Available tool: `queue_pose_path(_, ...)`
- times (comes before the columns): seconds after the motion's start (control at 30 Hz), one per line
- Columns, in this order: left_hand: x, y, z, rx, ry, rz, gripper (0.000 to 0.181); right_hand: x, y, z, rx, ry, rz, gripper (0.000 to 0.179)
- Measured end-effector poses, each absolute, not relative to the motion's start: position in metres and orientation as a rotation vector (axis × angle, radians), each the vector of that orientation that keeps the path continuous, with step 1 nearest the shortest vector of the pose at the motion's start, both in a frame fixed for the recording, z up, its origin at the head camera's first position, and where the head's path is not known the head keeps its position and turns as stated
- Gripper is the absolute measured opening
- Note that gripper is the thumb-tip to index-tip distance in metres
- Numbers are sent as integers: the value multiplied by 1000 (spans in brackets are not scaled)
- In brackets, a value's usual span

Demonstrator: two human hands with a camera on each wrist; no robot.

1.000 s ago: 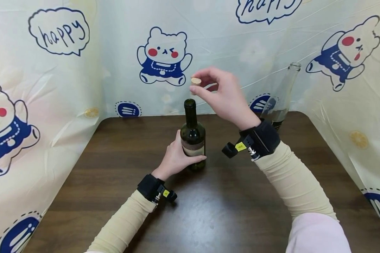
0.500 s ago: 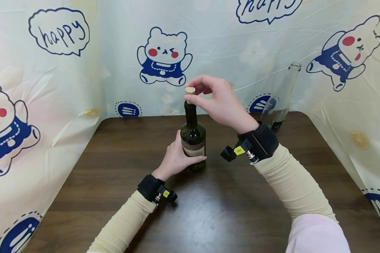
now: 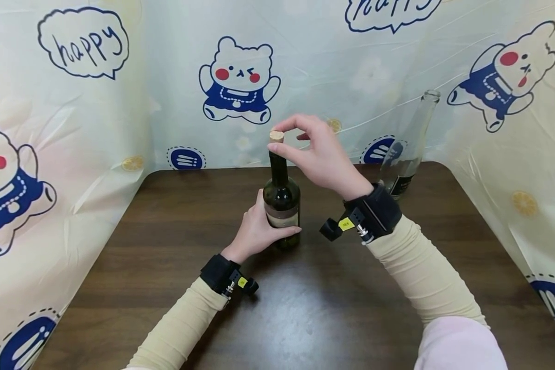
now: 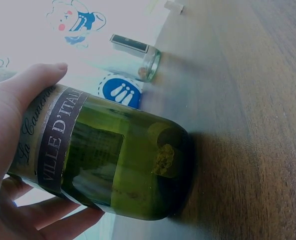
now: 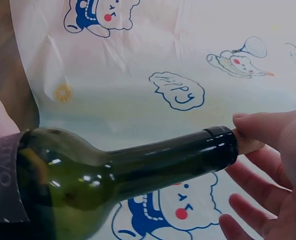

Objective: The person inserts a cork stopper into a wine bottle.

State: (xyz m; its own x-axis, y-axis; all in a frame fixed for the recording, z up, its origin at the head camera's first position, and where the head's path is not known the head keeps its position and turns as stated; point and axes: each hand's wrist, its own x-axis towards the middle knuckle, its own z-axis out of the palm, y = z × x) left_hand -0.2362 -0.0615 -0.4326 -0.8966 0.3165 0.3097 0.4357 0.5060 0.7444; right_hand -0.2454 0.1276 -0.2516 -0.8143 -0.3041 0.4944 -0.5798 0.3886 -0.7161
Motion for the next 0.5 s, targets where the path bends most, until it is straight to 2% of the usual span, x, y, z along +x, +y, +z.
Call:
queue_pose_path(0.17, -236, -63, -432, -655, -2603, -1334, 97, -245, 120, -262, 789, -2361, 1757, 41)
queue_pose_path(0.37, -236, -62, -433, -623, -2628, -1328, 98, -247, 104, -270, 710, -2322, 2417, 72)
queue_pose_path(0.5, -236, -62, -432, -625, -2635, -1334, 99, -250, 97, -272, 654, -2280, 2491, 72)
